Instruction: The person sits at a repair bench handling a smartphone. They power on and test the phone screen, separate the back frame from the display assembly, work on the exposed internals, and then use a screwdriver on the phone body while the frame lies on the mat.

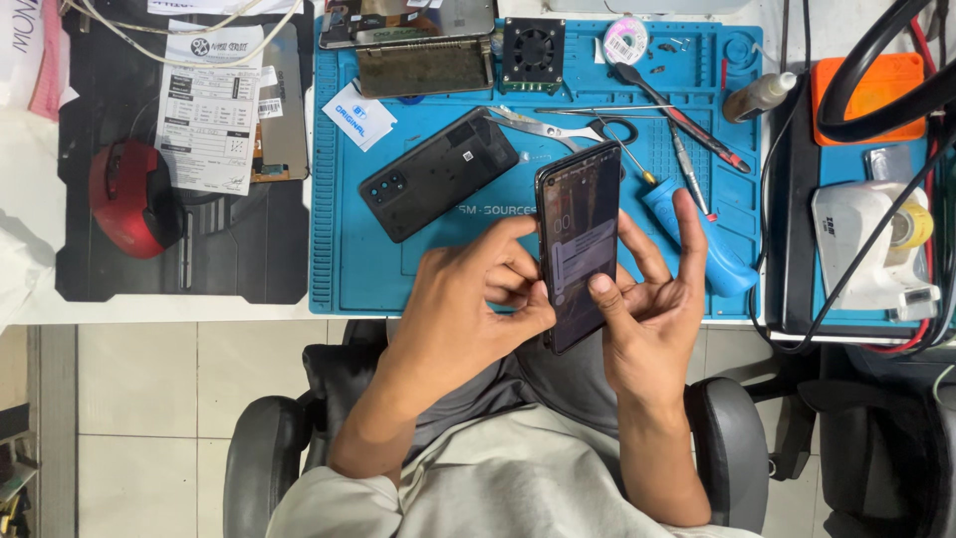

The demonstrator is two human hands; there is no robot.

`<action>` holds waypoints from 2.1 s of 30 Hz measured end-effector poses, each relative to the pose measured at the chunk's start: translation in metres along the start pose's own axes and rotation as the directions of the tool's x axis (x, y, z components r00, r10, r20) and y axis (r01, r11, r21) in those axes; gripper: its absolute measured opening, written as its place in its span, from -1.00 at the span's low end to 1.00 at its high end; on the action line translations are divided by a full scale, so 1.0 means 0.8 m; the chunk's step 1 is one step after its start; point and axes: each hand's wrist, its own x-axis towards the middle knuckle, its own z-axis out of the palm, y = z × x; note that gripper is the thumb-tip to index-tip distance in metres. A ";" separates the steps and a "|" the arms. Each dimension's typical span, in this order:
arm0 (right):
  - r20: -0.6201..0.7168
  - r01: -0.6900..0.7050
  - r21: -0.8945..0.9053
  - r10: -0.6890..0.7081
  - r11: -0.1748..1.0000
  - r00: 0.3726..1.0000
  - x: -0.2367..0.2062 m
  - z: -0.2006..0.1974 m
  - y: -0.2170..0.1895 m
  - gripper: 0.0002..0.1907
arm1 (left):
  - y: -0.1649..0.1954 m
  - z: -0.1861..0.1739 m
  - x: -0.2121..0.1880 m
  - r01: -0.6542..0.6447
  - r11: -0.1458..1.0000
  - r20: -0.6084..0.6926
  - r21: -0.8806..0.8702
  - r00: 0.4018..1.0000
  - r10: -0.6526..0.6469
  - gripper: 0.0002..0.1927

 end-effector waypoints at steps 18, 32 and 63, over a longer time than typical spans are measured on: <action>0.021 -0.235 0.188 0.235 0.954 0.972 0.005 0.001 -0.003 -0.11 | 0.012 0.005 -0.002 0.037 0.999 -0.055 0.030 0.998 -0.035 -0.45; -0.011 -0.106 0.081 0.108 0.991 0.994 -0.007 0.005 -0.004 -0.03 | 0.023 -0.020 0.007 0.003 0.999 -0.114 0.044 0.993 0.002 -0.83; -0.041 0.009 -0.085 -0.012 0.996 0.999 -0.021 0.017 -0.032 0.04 | 0.009 -0.054 0.025 0.042 0.972 0.206 -0.229 0.979 0.006 -0.86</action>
